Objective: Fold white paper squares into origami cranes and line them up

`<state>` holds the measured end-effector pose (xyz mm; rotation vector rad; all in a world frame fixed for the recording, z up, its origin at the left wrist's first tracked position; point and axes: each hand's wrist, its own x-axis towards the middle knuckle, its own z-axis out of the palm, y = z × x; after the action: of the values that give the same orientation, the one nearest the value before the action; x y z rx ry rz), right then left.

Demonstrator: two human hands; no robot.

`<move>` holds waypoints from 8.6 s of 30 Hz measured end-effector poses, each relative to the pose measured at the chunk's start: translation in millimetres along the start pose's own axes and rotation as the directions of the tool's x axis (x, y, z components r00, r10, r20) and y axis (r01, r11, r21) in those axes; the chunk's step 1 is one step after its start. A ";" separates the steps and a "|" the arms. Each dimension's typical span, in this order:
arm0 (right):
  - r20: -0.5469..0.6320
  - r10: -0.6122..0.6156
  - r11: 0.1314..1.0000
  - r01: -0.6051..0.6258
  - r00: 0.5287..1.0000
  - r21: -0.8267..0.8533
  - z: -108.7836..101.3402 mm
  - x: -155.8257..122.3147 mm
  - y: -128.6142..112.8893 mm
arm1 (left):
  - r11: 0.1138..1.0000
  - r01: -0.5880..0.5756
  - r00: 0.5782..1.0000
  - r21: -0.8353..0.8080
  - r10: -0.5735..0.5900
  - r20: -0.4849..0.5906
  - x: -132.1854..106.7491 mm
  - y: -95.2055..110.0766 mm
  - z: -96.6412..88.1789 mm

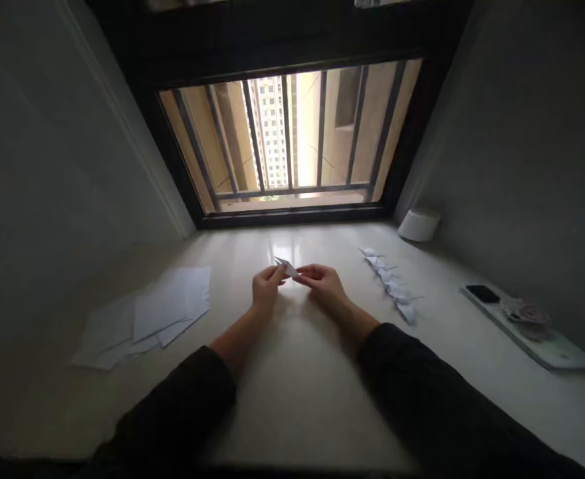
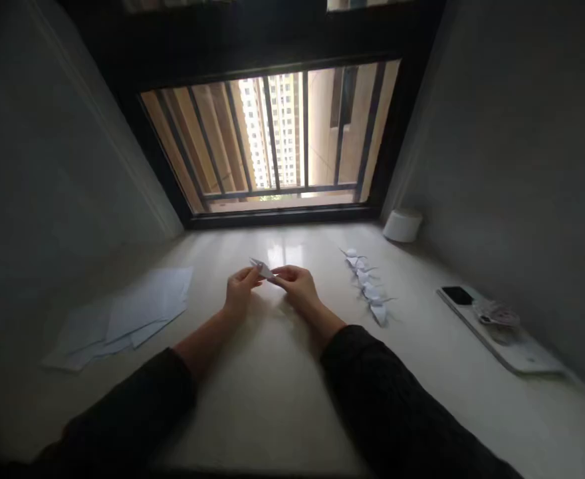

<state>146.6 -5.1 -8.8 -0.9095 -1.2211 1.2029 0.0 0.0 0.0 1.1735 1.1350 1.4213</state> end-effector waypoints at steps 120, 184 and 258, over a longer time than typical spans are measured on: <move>-0.166 -0.040 0.999 0.041 0.985 0.003 0.7 -2.5 -2.3 | 0.978 -0.126 0.942 0.166 0.065 0.329 1.2 1.4 -3.3; 0.209 -0.396 0.801 0.448 0.894 -0.397 -9.0 1.9 5.9 | 0.953 0.014 0.964 0.304 -0.093 0.250 2.9 7.0 -3.4; -0.193 -0.103 0.987 0.077 0.976 -0.138 -3.5 -0.7 -0.7 | 0.982 -0.151 0.961 0.115 0.118 0.249 -0.4 1.3 -0.5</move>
<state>150.2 -5.6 -8.8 -1.0345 -1.1751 0.9444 -0.6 -0.7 1.1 1.4999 1.0064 1.2764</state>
